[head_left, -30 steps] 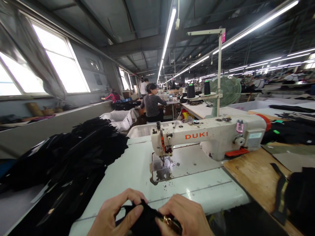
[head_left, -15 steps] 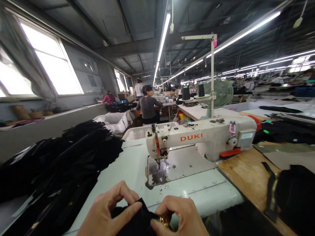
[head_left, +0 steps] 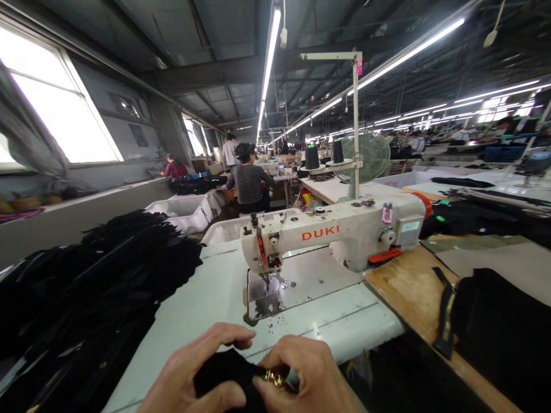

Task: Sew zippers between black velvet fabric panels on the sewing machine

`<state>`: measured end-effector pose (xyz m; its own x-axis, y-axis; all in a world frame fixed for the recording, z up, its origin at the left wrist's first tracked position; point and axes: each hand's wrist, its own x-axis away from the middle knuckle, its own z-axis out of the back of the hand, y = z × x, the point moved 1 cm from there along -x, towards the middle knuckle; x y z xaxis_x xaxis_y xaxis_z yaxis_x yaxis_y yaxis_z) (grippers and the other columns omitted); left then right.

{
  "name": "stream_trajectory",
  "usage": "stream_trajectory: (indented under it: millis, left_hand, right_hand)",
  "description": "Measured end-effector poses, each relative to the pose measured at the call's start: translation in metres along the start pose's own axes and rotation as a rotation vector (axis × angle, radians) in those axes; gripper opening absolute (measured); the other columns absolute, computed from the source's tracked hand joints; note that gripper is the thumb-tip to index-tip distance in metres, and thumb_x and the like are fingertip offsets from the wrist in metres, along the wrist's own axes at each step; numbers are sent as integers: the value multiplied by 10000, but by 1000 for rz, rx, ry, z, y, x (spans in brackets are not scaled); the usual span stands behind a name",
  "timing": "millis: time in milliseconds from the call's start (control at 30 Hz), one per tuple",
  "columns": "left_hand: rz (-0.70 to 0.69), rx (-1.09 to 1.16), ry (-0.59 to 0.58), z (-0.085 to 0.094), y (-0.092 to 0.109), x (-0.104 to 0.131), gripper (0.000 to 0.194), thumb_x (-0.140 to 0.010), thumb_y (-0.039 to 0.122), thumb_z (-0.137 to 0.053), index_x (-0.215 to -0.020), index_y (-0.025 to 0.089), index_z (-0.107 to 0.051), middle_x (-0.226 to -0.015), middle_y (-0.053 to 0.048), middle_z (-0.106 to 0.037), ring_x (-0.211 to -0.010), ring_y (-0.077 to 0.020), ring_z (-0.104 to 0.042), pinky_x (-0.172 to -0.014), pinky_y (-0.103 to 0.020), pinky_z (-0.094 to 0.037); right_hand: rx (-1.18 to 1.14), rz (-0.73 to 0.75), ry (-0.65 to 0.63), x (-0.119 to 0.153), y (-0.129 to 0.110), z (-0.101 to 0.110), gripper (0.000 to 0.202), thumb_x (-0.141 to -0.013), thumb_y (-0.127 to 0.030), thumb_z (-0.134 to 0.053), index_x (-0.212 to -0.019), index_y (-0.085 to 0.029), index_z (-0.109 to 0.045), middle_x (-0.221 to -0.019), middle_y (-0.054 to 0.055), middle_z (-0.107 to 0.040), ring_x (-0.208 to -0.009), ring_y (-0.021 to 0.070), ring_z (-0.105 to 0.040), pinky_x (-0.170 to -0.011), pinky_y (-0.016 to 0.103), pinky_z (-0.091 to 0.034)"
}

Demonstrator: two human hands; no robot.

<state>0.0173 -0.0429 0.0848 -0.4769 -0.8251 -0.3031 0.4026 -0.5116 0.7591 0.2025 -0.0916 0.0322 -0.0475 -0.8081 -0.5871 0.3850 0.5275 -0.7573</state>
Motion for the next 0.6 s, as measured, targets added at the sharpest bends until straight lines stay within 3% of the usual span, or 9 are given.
stream_trajectory:
  millis: [100, 200, 267, 367, 533, 600]
  left_hand:
    - [25, -35, -151, -5, 0, -7, 97, -795, 380, -751, -864, 315, -773, -793, 57, -753, -753, -162, -704, -723, -168, -507]
    - [-9, -100, -231, -8, -2, -11, 112, -872, 338, -666, -862, 307, -773, -809, 57, -761, -756, -137, -716, -728, -146, -503]
    - [-63, -162, -208, -4, -6, -13, 145, -899, 354, -634, -870, 312, -769, -833, 59, -761, -764, -128, -719, -727, -127, -502]
    - [-81, -277, -118, 11, -13, -18, 209, -884, 440, -626, -884, 279, -759, -839, 58, -763, -771, -141, -726, -712, -117, -506]
    - [218, -285, -44, 42, -32, -31, 469, -807, 573, -638, -934, 130, -724, -831, 47, -760, -761, -181, -716, -697, -163, -521]
    - [313, -242, 56, 49, -39, -32, 534, -770, 597, -647, -926, 88, -698, -800, 41, -749, -752, -200, -702, -696, -197, -527]
  right_hand:
    - [-53, -153, -134, -6, -6, 4, 96, -681, -111, -714, -714, -195, -681, -646, -16, -692, -592, 136, -612, -589, 221, -407]
    - [-176, -419, -273, -11, -6, 10, 358, -631, -57, -755, -936, -205, -638, -687, -59, -682, -628, 129, -609, -598, 201, -426]
    - [-212, -516, -323, -12, -1, 11, 383, -590, -22, -767, -900, -199, -628, -650, -86, -636, -593, 107, -570, -553, 180, -408]
    - [-174, -543, -426, -14, 12, 10, 165, -643, -30, -733, -672, -175, -660, -564, -90, -555, -544, 83, -507, -504, 171, -353]
    - [-181, -570, -590, -26, 27, 14, 78, -678, -140, -784, -640, -172, -725, -525, -82, -568, -589, 91, -543, -530, 175, -353]
    - [-212, -605, -683, -35, 33, 17, 113, -649, -179, -830, -631, -167, -719, -500, -84, -572, -557, 89, -554, -530, 171, -383]
